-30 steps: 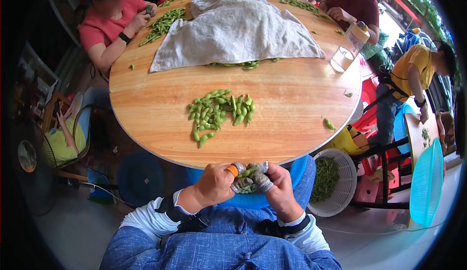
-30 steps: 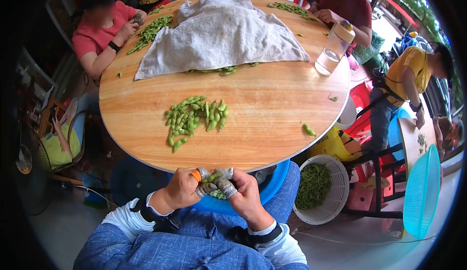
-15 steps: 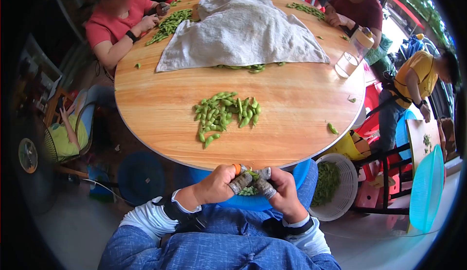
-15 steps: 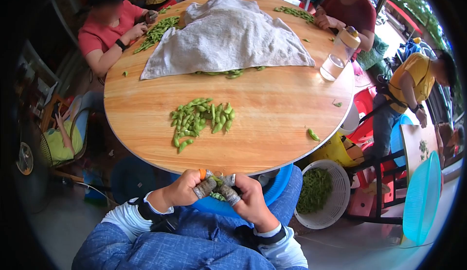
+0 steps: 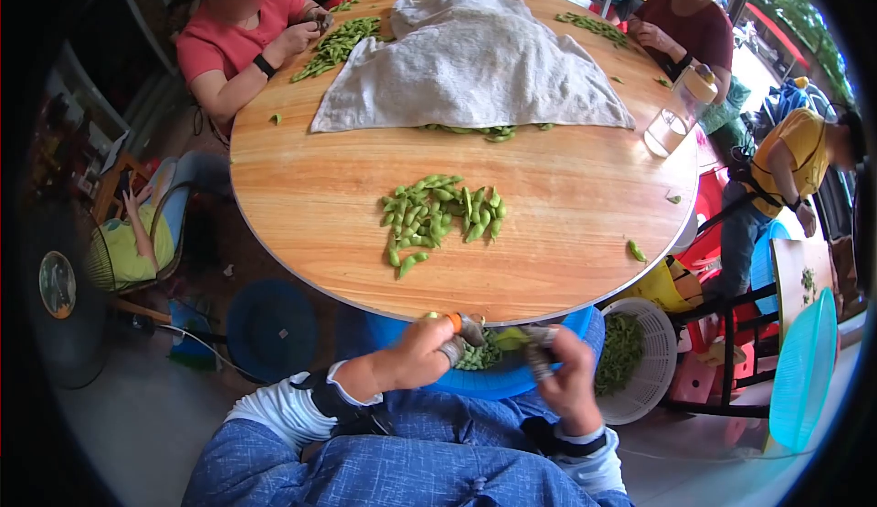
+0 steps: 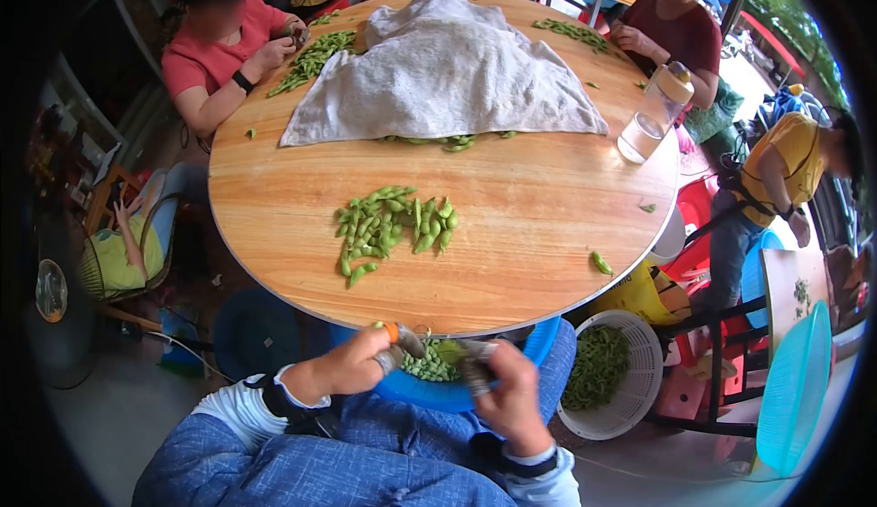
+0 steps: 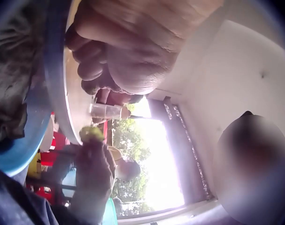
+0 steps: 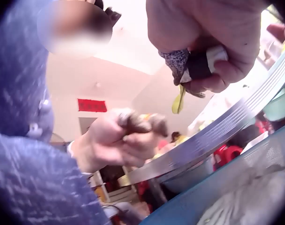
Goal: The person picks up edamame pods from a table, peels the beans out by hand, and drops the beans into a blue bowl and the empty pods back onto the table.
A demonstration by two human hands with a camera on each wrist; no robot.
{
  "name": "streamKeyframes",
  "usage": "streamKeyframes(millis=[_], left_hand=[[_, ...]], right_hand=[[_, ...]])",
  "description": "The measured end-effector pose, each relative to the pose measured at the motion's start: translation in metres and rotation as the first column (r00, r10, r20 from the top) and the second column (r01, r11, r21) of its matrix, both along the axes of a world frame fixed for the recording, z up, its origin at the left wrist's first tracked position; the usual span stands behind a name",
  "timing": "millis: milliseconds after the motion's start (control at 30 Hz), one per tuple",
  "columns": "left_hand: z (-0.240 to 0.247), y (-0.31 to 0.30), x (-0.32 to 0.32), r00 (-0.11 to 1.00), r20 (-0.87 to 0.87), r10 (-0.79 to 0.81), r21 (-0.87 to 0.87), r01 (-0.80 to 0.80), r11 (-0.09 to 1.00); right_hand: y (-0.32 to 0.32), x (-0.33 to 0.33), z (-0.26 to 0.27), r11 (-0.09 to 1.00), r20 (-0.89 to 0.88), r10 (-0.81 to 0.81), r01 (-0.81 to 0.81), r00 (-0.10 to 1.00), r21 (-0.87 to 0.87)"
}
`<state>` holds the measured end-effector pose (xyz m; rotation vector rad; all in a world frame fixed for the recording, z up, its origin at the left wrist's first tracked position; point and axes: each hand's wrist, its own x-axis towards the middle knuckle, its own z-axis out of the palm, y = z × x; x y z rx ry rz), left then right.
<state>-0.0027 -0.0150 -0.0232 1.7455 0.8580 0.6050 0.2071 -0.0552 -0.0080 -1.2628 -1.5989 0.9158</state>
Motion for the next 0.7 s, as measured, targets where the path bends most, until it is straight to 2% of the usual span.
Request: streamKeyframes(millis=[33,67,100,133,200,300,333,400,500,533,567,600,633,700], left_hand=[[0.01,0.004,-0.006,0.991,-0.104,0.079,0.035,-0.075,0.997],[0.024,0.009,-0.013,0.966,-0.203,0.158,0.078,-0.145,0.986],[0.033,0.016,-0.019,0.925,-0.296,0.237,0.127,-0.207,0.97],[0.03,0.024,-0.022,0.878,-0.28,0.389,0.341,-0.288,0.895],[0.034,0.042,-0.031,0.725,-0.481,0.492,0.455,-0.273,0.847],[0.02,0.057,-0.035,0.622,-0.588,0.517,0.585,-0.115,0.803],[0.02,0.059,-0.034,0.627,-0.595,0.503,0.582,-0.096,0.807],[0.019,0.061,-0.031,0.633,-0.608,0.479,0.577,-0.062,0.815],[0.02,0.063,-0.028,0.639,-0.621,0.454,0.559,-0.045,0.828],[0.018,0.063,-0.026,0.783,-0.469,0.407,0.448,-0.186,0.875],[0.014,0.06,-0.023,0.884,-0.282,0.373,0.296,-0.29,0.91],[0.01,0.057,-0.02,0.931,-0.074,0.358,0.117,-0.348,0.93],[0.014,0.053,-0.015,0.938,0.077,0.339,-0.081,-0.333,0.939],[0.019,0.04,0.001,0.912,0.235,0.336,-0.113,-0.318,0.942]], right_hand=[[-0.003,0.014,-0.004,0.994,-0.029,-0.103,0.103,0.994,0.019],[-0.006,0.033,-0.015,0.977,-0.028,-0.208,0.206,0.978,-0.054],[-0.008,0.054,-0.014,0.958,0.135,-0.262,0.275,0.956,-0.085],[-0.009,0.064,-0.01,0.931,0.253,-0.341,0.362,0.905,-0.039],[-0.017,0.087,-0.011,0.887,0.406,-0.399,0.458,0.822,-0.056],[-0.021,0.086,-0.014,0.864,0.137,-0.496,0.503,0.857,-0.02],[-0.021,0.083,-0.013,0.868,0.131,-0.488,0.496,0.863,-0.032],[-0.021,0.072,-0.01,0.878,0.118,-0.466,0.475,0.877,-0.055],[-0.016,0.049,-0.017,0.942,-0.103,-0.318,0.302,0.942,-0.145],[-0.011,0.034,-0.012,0.954,-0.198,-0.269,0.232,0.943,-0.19],[-0.007,0.022,-0.01,0.972,-0.274,-0.168,0.113,0.947,-0.204],[-0.002,0.011,-0.008,0.978,-0.35,-0.068,-0.007,0.934,-0.209],[0.003,-0.001,-0.005,0.956,-0.412,-0.019,-0.104,0.911,-0.275],[0.012,-0.024,-0.002,0.908,-0.557,0.043,-0.265,0.83,-0.325]])
